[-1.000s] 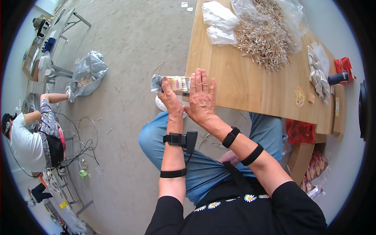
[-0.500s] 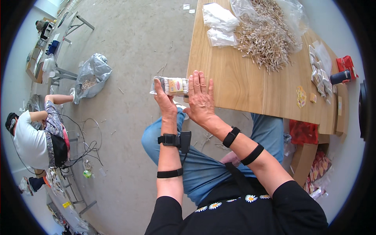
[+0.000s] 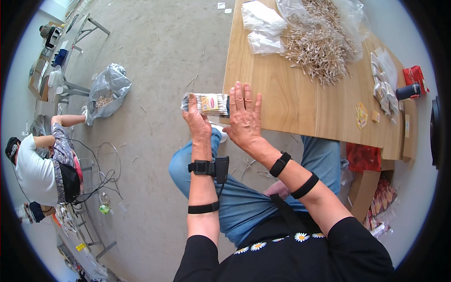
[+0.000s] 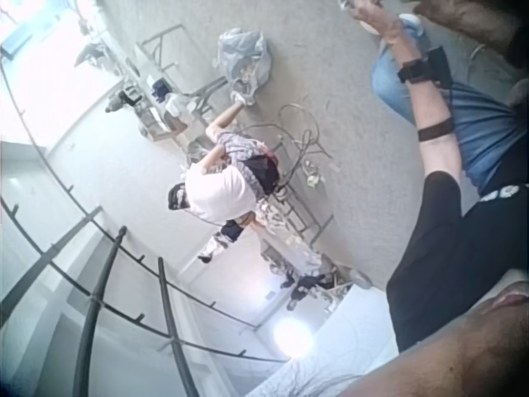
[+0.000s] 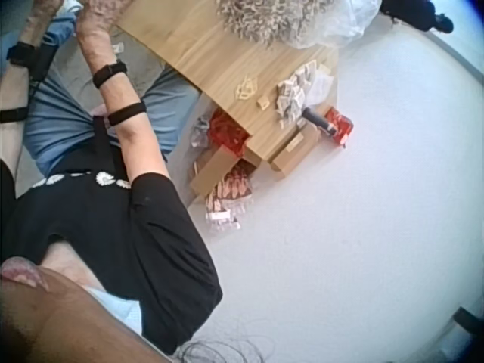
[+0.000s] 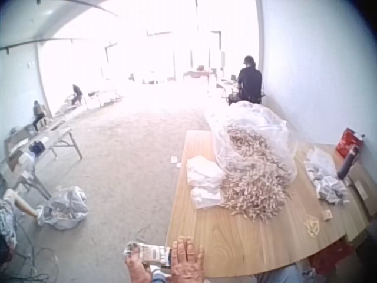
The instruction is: Packaging cotton swabs into small plastic bags.
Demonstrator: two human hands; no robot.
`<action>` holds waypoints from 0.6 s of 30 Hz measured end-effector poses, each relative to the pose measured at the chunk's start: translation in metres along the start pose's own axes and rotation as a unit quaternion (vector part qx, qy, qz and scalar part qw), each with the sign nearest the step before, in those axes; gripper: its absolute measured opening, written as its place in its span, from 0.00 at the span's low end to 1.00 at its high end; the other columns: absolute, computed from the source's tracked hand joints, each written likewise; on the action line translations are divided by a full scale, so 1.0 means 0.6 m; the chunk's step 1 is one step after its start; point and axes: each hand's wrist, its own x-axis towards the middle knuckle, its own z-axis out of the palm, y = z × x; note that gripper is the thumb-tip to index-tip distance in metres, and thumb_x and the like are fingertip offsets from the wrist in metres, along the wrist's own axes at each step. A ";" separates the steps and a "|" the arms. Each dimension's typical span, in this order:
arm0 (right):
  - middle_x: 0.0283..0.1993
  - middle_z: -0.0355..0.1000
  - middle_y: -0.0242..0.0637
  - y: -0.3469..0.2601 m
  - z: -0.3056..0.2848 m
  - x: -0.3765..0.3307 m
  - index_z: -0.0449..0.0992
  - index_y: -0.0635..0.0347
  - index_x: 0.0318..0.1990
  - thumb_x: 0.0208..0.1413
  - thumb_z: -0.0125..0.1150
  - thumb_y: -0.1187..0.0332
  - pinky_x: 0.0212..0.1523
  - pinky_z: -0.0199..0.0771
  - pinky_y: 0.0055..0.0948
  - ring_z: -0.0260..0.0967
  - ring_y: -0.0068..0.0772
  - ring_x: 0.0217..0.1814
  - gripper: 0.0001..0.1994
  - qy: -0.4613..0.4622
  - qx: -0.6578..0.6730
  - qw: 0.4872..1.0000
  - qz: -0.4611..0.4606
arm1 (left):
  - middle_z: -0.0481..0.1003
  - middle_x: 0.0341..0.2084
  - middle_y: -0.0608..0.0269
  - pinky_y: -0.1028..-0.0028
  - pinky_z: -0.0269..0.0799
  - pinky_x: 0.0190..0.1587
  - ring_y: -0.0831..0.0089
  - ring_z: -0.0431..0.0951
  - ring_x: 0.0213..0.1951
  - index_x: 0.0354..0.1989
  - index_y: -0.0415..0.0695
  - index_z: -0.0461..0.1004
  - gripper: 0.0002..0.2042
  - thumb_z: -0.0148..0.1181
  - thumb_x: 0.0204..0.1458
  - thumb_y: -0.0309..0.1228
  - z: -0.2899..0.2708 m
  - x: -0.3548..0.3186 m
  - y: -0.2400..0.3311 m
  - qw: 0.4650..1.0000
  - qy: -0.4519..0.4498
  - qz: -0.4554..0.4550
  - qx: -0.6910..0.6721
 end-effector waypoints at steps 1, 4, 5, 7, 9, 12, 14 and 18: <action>0.78 0.37 0.47 -0.003 0.001 0.001 0.46 0.65 0.72 0.34 0.77 0.50 0.74 0.29 0.62 0.26 0.50 0.81 0.60 0.000 0.000 1.000 0.001 | 0.74 0.31 0.69 0.75 0.76 0.34 0.79 0.77 0.33 0.38 0.46 0.72 0.08 0.62 0.59 0.34 0.000 0.000 -0.002 1.000 0.003 -0.003 -0.005; 0.78 0.37 0.45 -0.008 0.005 0.003 0.45 0.65 0.73 0.34 0.77 0.49 0.74 0.29 0.63 0.26 0.51 0.81 0.60 -0.002 -0.015 1.000 -0.009 | 0.76 0.31 0.66 0.72 0.80 0.34 0.75 0.79 0.32 0.38 0.45 0.72 0.07 0.61 0.59 0.33 -0.004 0.001 0.000 1.000 -0.005 -0.001 -0.017; 0.78 0.37 0.44 -0.007 0.005 0.004 0.45 0.65 0.73 0.35 0.77 0.49 0.74 0.29 0.63 0.26 0.51 0.81 0.60 0.001 -0.006 1.000 -0.007 | 0.76 0.31 0.66 0.72 0.80 0.34 0.75 0.79 0.32 0.38 0.45 0.72 0.07 0.61 0.59 0.33 -0.004 0.001 -0.001 1.000 -0.005 -0.002 -0.016; 0.78 0.37 0.44 -0.009 0.001 0.004 0.45 0.65 0.73 0.35 0.77 0.48 0.74 0.29 0.63 0.26 0.51 0.81 0.61 0.003 0.004 1.000 -0.006 | 0.74 0.31 0.70 0.75 0.77 0.35 0.79 0.78 0.33 0.38 0.46 0.72 0.07 0.62 0.59 0.33 -0.003 -0.002 -0.002 1.000 0.003 -0.017 -0.002; 0.78 0.37 0.44 -0.014 -0.005 0.004 0.46 0.65 0.73 0.34 0.77 0.49 0.73 0.30 0.64 0.26 0.49 0.81 0.61 -0.012 0.002 1.000 -0.010 | 0.74 0.31 0.69 0.75 0.77 0.35 0.79 0.77 0.33 0.38 0.46 0.72 0.07 0.62 0.59 0.33 -0.004 -0.002 -0.002 1.000 0.002 -0.017 -0.005; 0.78 0.39 0.41 -0.018 -0.003 0.007 0.49 0.62 0.72 0.31 0.78 0.51 0.74 0.28 0.64 0.30 0.48 0.81 0.59 0.007 0.006 1.000 -0.005 | 0.75 0.31 0.67 0.73 0.79 0.34 0.77 0.79 0.33 0.39 0.45 0.72 0.07 0.62 0.59 0.33 -0.008 0.002 -0.004 1.000 0.001 -0.013 -0.008; 0.77 0.41 0.42 -0.020 -0.004 0.009 0.50 0.64 0.71 0.35 0.76 0.54 0.74 0.29 0.64 0.32 0.49 0.80 0.56 0.002 -0.001 1.000 -0.022 | 0.76 0.32 0.66 0.71 0.80 0.33 0.75 0.80 0.32 0.39 0.45 0.72 0.07 0.61 0.60 0.33 -0.016 0.004 -0.004 1.000 0.003 -0.009 -0.006; 0.76 0.41 0.49 -0.016 0.037 0.021 0.50 0.70 0.71 0.32 0.77 0.55 0.74 0.29 0.63 0.32 0.53 0.80 0.58 0.102 -0.089 0.989 -0.052 | 0.76 0.32 0.67 0.71 0.80 0.34 0.75 0.79 0.33 0.40 0.45 0.71 0.07 0.60 0.60 0.34 -0.009 0.000 -0.006 1.000 -0.017 -0.001 0.001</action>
